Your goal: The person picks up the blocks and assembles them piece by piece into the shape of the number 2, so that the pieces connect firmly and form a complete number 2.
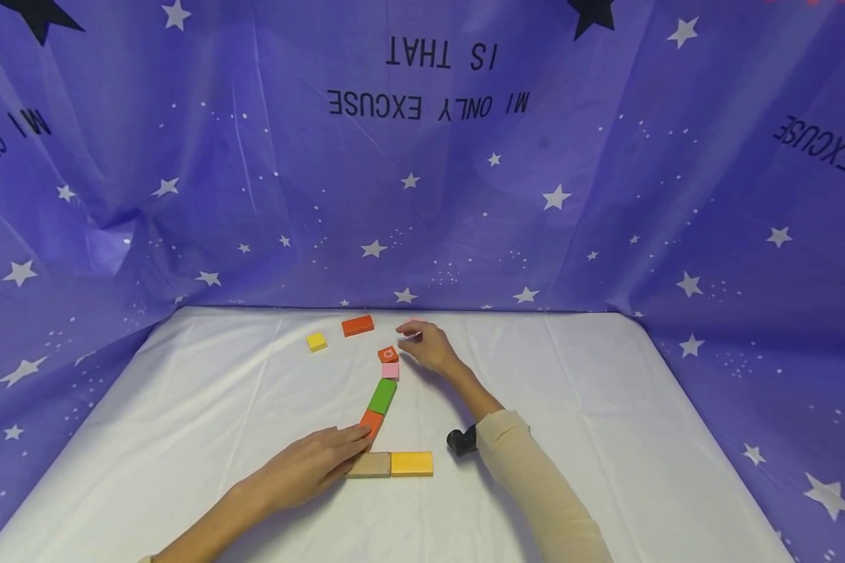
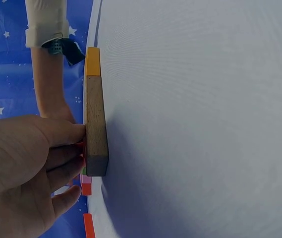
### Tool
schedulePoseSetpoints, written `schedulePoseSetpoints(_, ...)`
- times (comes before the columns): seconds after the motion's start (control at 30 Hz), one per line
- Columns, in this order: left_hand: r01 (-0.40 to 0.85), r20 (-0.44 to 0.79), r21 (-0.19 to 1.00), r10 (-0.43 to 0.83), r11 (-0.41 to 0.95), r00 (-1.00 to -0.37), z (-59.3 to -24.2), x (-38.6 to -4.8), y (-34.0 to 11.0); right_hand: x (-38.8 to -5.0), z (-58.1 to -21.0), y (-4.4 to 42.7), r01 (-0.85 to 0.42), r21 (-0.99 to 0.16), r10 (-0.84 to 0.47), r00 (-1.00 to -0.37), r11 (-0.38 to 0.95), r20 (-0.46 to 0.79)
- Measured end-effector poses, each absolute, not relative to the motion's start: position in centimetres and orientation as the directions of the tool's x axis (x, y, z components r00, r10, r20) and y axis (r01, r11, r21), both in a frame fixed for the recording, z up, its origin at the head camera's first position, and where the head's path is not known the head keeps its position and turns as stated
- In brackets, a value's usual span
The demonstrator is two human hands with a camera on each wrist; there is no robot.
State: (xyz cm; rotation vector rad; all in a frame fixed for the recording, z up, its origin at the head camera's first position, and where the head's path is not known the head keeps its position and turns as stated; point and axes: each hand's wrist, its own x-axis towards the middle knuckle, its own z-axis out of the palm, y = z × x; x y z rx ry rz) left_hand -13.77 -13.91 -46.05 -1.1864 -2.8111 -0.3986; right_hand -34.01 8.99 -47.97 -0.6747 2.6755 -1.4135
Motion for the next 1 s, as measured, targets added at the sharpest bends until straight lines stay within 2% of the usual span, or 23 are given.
schedulePoseSetpoints(0.13,0.715,0.176,0.21,0.694,0.667,-0.698,-46.1,-13.7,-14.0,-34.4,-47.8,9.3,-0.302,-0.813,-0.269,-0.945,0.498,0.187)
schedulePoseSetpoints(0.27,0.713,0.178,0.208,0.691,0.669,-0.7,-46.1,-13.7,-13.9,-35.1,-48.0,9.5,-0.26,-0.811,-0.209,-0.962,0.524,0.174)
schedulePoseSetpoints(0.47,0.72,0.179,0.208,0.698,0.662,-0.694,-45.9,-13.6,-13.9,-36.1,-48.8,9.7,-0.211,-0.769,-0.173,-0.976,0.603,0.132)
schedulePoseSetpoints(0.67,0.735,0.201,0.19,0.707,0.651,-0.678,-45.9,-13.6,-13.9,-36.4,-48.9,9.4,-0.215,-0.74,-0.169,-0.976,0.637,0.138)
schedulePoseSetpoints(1.0,0.705,0.158,0.214,0.688,0.676,-0.708,-45.9,-13.6,-13.9,-36.4,-48.8,9.1,-0.215,-0.711,-0.165,-0.976,0.67,0.14)
